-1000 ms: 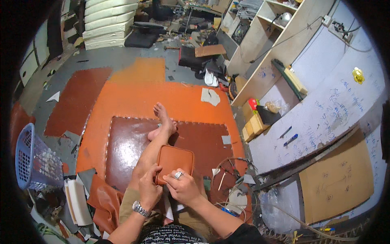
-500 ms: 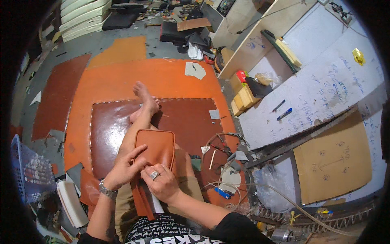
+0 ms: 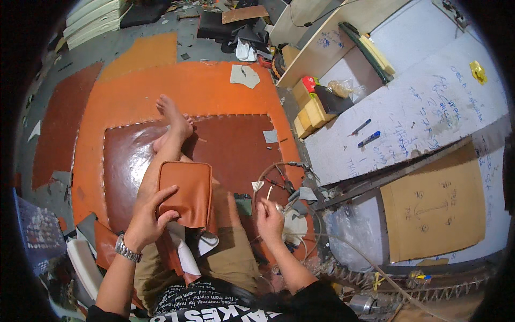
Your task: The person sits on a floor mat and assembles a brown leather pouch by folding its edges and securing them with a staple gun. They repeatedly adjust the leather, align the edges, and apply staples to hold the shape.
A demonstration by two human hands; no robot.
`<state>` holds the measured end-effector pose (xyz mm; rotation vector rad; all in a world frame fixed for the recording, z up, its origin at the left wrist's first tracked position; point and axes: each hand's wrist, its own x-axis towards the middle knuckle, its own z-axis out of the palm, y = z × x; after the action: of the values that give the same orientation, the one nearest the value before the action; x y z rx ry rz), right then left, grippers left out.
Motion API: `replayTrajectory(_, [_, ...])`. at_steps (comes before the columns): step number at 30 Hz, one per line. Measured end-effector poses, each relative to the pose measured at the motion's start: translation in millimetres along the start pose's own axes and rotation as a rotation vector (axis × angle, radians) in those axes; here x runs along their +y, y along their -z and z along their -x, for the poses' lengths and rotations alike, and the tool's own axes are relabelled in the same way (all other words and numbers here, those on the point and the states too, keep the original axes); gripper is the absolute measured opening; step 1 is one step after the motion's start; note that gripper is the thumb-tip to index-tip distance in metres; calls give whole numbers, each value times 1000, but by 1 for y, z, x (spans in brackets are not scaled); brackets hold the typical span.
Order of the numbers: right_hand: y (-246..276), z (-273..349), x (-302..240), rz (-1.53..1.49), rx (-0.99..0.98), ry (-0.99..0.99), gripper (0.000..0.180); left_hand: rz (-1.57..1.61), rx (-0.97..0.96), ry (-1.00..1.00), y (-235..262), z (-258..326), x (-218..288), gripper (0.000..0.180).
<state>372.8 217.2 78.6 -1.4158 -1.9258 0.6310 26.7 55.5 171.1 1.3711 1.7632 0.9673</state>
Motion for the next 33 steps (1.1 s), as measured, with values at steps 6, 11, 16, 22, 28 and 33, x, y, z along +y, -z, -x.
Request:
replayTrajectory(6, [-23, 178, 176, 550, -1151, -435, 38, 13, 50, 111, -4, -10, 4, 65])
replayTrajectory(11, [-13, 246, 231, 536, -1242, -604, 39, -275, 64, 43, 3, -1, 14, 65])
replayTrajectory(16, [-29, 178, 217, 576, -1032, -541, 39, -193, 1, 59, 7, 2, 21, 67])
replayTrajectory(22, [38, 76, 68, 15, -447, -357, 41, -173, 38, -29, -1, 2, 8, 68])
replayTrajectory(28, [65, 63, -91, -132, -370, 411, 66, -166, -9, -4, -10, 3, -5, 70])
replayTrajectory(33, [11, 84, -131, -296, -605, 449, 46, -233, -10, -25, -13, 5, -9, 73])
